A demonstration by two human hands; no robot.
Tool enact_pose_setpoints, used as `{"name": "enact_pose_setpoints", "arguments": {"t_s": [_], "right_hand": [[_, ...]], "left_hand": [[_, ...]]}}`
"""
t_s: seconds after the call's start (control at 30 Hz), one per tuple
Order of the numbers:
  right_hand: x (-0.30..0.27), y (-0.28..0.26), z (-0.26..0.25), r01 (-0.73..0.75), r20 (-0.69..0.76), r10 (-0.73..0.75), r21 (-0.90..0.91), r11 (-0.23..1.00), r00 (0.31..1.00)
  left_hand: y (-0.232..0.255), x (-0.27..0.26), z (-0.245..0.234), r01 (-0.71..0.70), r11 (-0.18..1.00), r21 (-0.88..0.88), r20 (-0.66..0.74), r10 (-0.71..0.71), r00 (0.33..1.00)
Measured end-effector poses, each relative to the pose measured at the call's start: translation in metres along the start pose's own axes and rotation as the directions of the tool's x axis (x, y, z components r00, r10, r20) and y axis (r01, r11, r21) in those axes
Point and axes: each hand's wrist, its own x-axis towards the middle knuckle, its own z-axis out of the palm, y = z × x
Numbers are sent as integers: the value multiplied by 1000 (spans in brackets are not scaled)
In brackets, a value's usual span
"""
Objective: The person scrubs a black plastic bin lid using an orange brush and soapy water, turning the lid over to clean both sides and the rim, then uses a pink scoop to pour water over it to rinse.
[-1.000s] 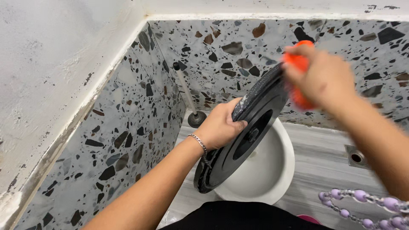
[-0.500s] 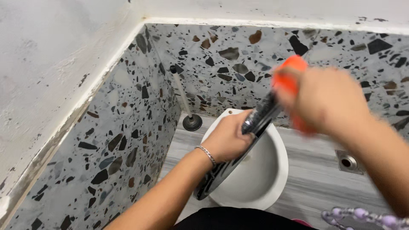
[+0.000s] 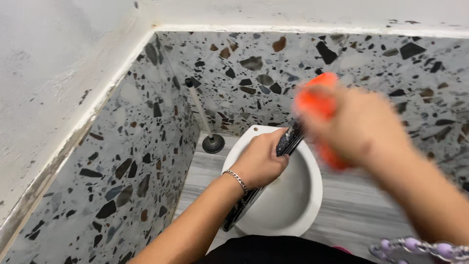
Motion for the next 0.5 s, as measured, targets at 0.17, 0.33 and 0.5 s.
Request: {"name": "enact_pose_setpoints", "arguments": {"t_s": [0.17,0.33,0.5], "right_hand": [[35,27,-7,-300,220,263,156,941,939],[80,87,26,-458,330,324,526,717,887],[78,88,54,-319,154,285,605,730,946]], "left_hand": [[7,-10,8,59,995,75,-5,-58,998],[0,-4,11,-9,999,40,55,7,998],[-31,93,23,-349,927,136,83,340,937]]}}
